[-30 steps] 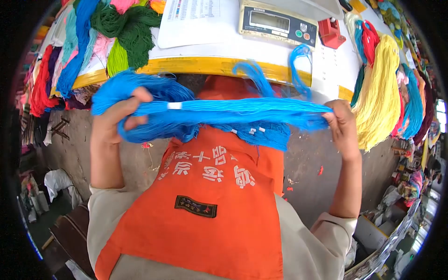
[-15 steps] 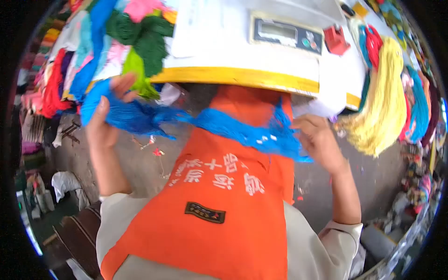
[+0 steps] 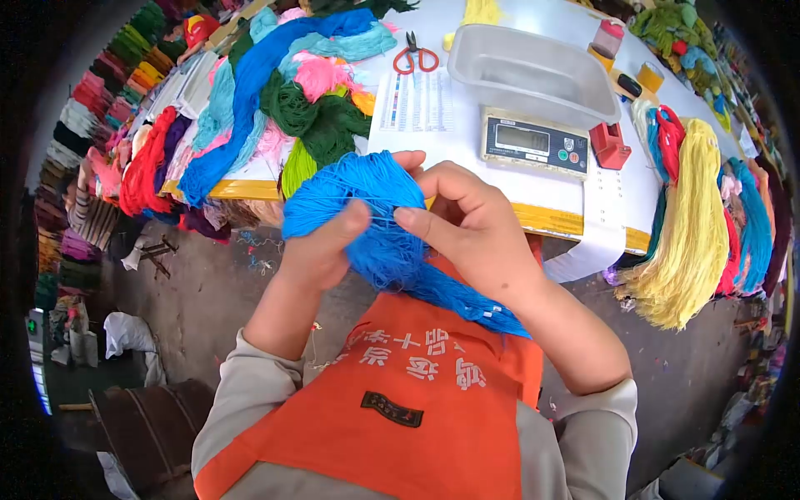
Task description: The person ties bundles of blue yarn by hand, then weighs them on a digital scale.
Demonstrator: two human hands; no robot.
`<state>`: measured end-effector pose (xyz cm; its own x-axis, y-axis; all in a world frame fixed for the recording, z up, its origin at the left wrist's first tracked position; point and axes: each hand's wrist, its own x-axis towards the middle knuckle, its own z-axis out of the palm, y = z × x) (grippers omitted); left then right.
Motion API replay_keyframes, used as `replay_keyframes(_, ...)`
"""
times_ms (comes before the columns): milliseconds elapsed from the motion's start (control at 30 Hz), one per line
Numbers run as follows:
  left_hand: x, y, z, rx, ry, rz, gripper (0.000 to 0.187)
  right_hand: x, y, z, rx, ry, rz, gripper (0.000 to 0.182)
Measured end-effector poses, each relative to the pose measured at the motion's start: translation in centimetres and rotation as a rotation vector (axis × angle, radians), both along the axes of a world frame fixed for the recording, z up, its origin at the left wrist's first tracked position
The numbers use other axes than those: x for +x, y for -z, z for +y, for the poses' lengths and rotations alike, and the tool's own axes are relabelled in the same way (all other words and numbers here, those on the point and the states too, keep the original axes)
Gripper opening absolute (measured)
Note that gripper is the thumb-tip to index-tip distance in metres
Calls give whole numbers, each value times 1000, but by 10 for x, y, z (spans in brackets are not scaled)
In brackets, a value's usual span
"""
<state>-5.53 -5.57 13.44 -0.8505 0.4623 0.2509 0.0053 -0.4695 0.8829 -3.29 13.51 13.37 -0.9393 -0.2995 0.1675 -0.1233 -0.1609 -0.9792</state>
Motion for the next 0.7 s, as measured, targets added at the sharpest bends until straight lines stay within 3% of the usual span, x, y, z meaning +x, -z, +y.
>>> replay_keyframes(33, -1, 2, 2, 5, 3, -2, 34, 0, 1, 3, 69, 39, 63, 9)
replay_keyframes(67, -4, 5, 5, -135, -35, 162, 35, 0, 2, 6, 139, 78, 127, 8)
replay_keyframes(167, -15, 11, 12, -245, -58, 550, 24, 3, 2, 11, 328, 195, 325, 3)
replay_keyframes(200, -6, 8, 15, -246, -78, 328, 19, 4, 0, 14, 328, 199, 328, 3)
replay_keyframes(233, 0, 5, 17, -245, -98, 106, 14, 5, -5, 17, 74, 122, 84, 2)
replay_keyframes(267, 1, 5, 17, -245, -97, 109, 14, 6, -9, 20, -180, 42, -160, 3)
replay_keyframes(300, 2, 6, 15, -139, -41, 18, 13, 7, -11, 22, -278, -28, -187, 9)
replay_keyframes(333, 2, 8, 13, -34, 16, -74, 13, 8, -10, 23, -279, -28, -186, 9)
replay_keyframes(400, -3, 18, 7, -57, 90, -72, 13, 11, -6, 25, -21, -155, -263, 11)
replay_keyframes(467, -6, 12, -3, -144, 336, -168, 16, 17, -7, 39, 15, -170, -168, 16)
replay_keyframes(533, -4, -7, -37, -355, 412, -78, 16, 26, -9, 75, 70, 27, -147, 15)
replay_keyframes(600, -21, 18, -90, 41, 364, -101, 17, 42, -7, 112, -64, 237, -181, 15)
replay_keyframes(667, -26, -12, -126, 435, 10, -321, 18, 63, 4, 147, 42, 309, -221, 21)
replay_keyframes(700, -41, -20, -155, 496, 36, -273, 17, 74, 17, 172, 115, 335, -289, 24)
